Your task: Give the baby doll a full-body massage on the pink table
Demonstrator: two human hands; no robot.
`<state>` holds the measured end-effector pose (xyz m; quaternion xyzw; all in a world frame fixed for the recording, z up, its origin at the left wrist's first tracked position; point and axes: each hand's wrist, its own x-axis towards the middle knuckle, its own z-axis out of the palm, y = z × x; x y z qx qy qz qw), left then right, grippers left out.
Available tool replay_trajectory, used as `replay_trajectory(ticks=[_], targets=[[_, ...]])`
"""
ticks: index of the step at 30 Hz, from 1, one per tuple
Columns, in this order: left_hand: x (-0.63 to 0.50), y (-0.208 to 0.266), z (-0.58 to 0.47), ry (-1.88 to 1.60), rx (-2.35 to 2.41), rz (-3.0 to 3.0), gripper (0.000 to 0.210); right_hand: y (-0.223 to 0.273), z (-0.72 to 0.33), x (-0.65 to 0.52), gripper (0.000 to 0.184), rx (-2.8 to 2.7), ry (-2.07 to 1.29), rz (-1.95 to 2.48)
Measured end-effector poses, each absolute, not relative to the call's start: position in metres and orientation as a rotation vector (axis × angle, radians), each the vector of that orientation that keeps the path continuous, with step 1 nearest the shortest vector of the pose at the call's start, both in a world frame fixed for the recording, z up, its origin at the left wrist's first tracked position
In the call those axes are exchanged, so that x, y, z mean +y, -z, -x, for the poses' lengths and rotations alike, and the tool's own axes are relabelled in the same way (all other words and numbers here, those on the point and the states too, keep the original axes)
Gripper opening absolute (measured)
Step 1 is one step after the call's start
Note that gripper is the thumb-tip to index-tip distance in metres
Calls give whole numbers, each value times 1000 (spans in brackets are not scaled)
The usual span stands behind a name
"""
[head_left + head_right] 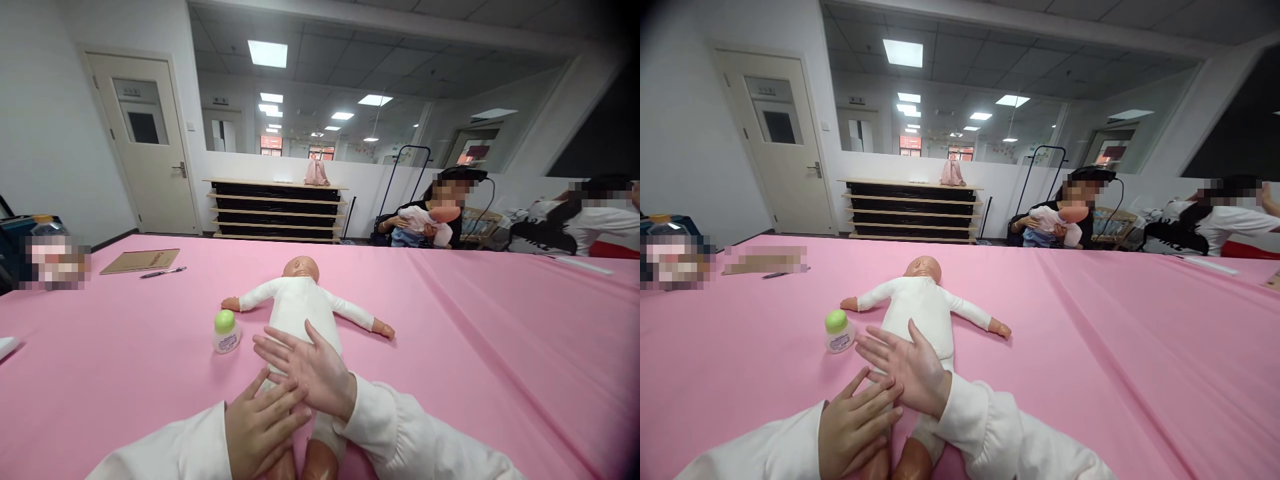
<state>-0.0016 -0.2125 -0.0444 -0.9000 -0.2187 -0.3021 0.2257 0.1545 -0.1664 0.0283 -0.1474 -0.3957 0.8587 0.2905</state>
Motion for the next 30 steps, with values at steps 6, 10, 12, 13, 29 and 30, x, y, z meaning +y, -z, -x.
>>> replay_trajectory(ticks=[6,10,12,13,29,30], targets=[[-202,45,4,929,-611,2523,43,-44,-173,-140,44,-1565,-1600,492],[-175,26,-3,1089,-715,2447,46,-38,-189,-108,37,-1789,-1093,707],[-157,13,-11,1154,-784,2400,48,-25,-193,-92,39,-1907,-877,779],[-148,8,-16,1183,-812,2378,48,-18,-195,-84,41,-1965,-781,799],[-73,36,-44,996,-1271,2811,42,34,-191,-61,52,-2392,-290,1115],[-72,38,-44,1002,-1286,2794,43,34,-190,-62,52,-2370,-285,1142]])
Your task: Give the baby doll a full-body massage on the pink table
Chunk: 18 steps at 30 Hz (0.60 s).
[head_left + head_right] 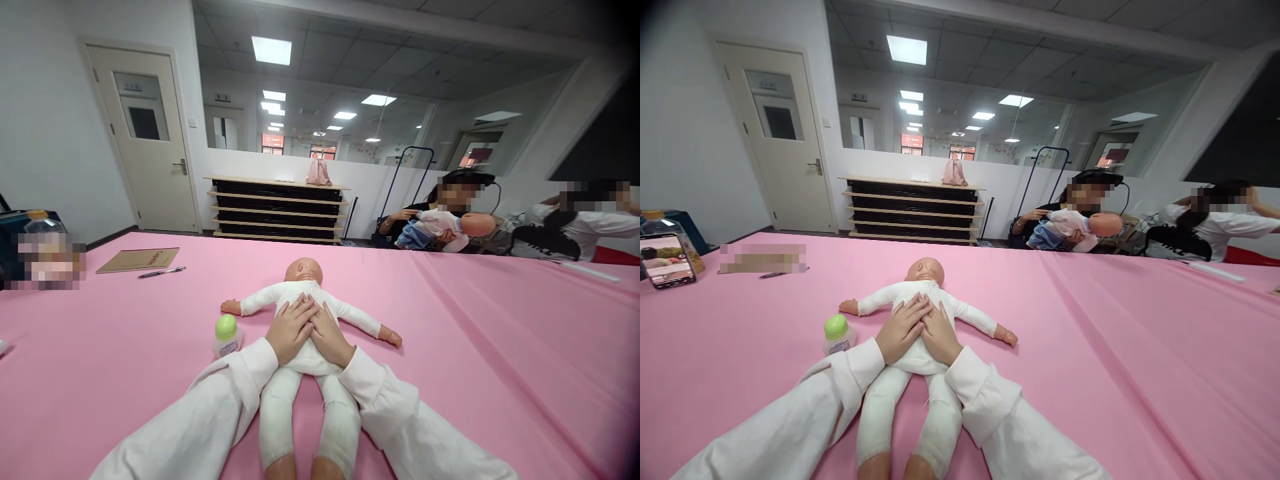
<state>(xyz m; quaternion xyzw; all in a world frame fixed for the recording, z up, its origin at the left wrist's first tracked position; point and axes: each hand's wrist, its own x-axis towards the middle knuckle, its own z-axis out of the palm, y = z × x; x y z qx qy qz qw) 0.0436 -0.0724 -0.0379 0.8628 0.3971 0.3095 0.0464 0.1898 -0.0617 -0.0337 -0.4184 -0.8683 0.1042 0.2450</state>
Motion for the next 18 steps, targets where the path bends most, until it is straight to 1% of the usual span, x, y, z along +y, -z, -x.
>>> replay_trajectory(ticks=[2,5,7,8,10,12,15,18], targets=[[-70,45,-44,-988,1309,-2585,45,35,-188,-62,53,-2286,-290,1257],[-66,59,-45,-1131,1586,-2396,55,40,-188,-61,57,-2067,-322,1465],[-64,67,-45,-1232,1722,-2310,60,43,-188,-61,59,-1963,-309,1484],[-64,69,-45,-1280,1744,-2316,59,45,-189,-62,57,-1939,-286,1456],[-65,71,-44,-1363,1674,-2433,51,45,-190,-64,51,-1918,-214,1373],[-67,69,-43,-1422,1482,-2610,43,43,-190,-68,42,-1933,-144,1267],[-69,66,-42,-1484,1221,-2754,42,39,-190,-73,32,-1999,-96,1102],[-70,64,-42,-1513,1159,-2711,43,38,-189,-73,30,-2008,-101,1034]])
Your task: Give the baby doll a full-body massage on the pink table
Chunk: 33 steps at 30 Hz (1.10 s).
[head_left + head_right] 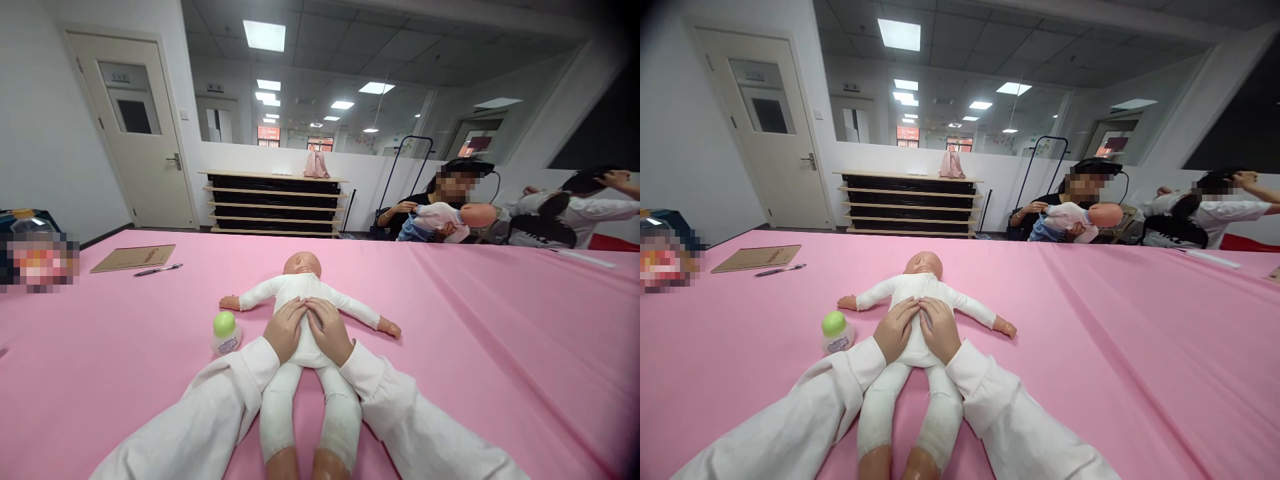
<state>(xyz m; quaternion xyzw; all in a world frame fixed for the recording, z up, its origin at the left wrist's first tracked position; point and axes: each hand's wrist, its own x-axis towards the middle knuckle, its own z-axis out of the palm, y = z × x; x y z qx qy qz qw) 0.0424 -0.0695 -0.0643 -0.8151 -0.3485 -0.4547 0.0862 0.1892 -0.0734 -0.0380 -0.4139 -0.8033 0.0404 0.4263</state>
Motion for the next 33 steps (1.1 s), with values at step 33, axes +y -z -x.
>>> replay_trajectory(ticks=[33], targets=[[-71,63,-38,1203,-1477,2292,42,43,-187,-72,47,-2005,-124,1318]])
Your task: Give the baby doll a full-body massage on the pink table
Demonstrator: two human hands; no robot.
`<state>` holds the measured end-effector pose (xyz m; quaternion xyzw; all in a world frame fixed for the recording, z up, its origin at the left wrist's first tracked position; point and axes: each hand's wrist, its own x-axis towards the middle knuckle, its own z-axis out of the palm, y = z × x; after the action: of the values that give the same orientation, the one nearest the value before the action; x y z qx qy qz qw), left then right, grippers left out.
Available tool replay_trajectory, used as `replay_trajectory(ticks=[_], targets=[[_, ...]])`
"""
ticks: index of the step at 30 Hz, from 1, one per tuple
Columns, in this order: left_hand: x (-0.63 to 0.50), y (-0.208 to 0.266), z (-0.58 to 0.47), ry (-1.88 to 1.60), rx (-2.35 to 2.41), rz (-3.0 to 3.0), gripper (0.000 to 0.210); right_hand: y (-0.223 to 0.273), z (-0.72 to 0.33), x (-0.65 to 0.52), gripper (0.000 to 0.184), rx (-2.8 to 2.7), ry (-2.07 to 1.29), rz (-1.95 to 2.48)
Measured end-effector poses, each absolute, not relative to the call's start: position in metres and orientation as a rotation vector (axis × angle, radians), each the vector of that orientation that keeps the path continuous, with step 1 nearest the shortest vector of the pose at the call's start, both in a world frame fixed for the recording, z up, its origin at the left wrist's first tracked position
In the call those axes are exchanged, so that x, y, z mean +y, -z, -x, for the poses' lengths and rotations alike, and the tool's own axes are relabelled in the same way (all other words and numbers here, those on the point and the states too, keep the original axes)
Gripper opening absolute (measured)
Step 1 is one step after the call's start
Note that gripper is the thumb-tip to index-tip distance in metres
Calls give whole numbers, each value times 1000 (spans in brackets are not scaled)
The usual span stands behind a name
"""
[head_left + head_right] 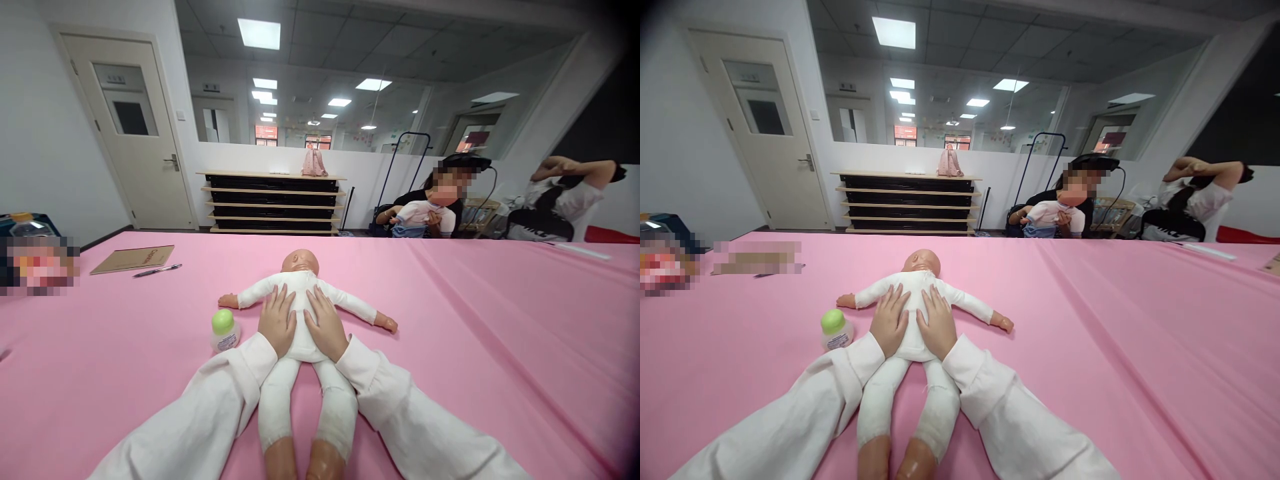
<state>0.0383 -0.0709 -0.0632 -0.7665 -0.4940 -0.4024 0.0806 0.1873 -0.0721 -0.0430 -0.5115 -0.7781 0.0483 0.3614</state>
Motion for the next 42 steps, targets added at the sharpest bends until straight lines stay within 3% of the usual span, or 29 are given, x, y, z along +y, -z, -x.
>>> replay_trajectory(ticks=[4,9,21,27,30,36,42], targets=[[-73,62,-37,1309,-1211,2256,34,39,-188,-78,32,-1945,-66,1178],[-75,61,-38,1391,-933,2286,25,33,-187,-84,27,-2041,-104,1024],[-71,64,-39,1120,-1400,2393,42,49,-185,-70,53,-2022,17,1455],[-75,62,-37,1299,-1118,2267,31,44,-186,-79,24,-1948,204,1177],[-77,60,-38,1439,-940,2288,26,40,-186,-83,18,-1999,205,1012],[-74,63,-38,1516,-1037,2399,35,43,-186,-79,28,-2066,124,970],[-71,66,-39,1256,-1434,2294,44,44,-185,-75,41,-2113,122,1243]])
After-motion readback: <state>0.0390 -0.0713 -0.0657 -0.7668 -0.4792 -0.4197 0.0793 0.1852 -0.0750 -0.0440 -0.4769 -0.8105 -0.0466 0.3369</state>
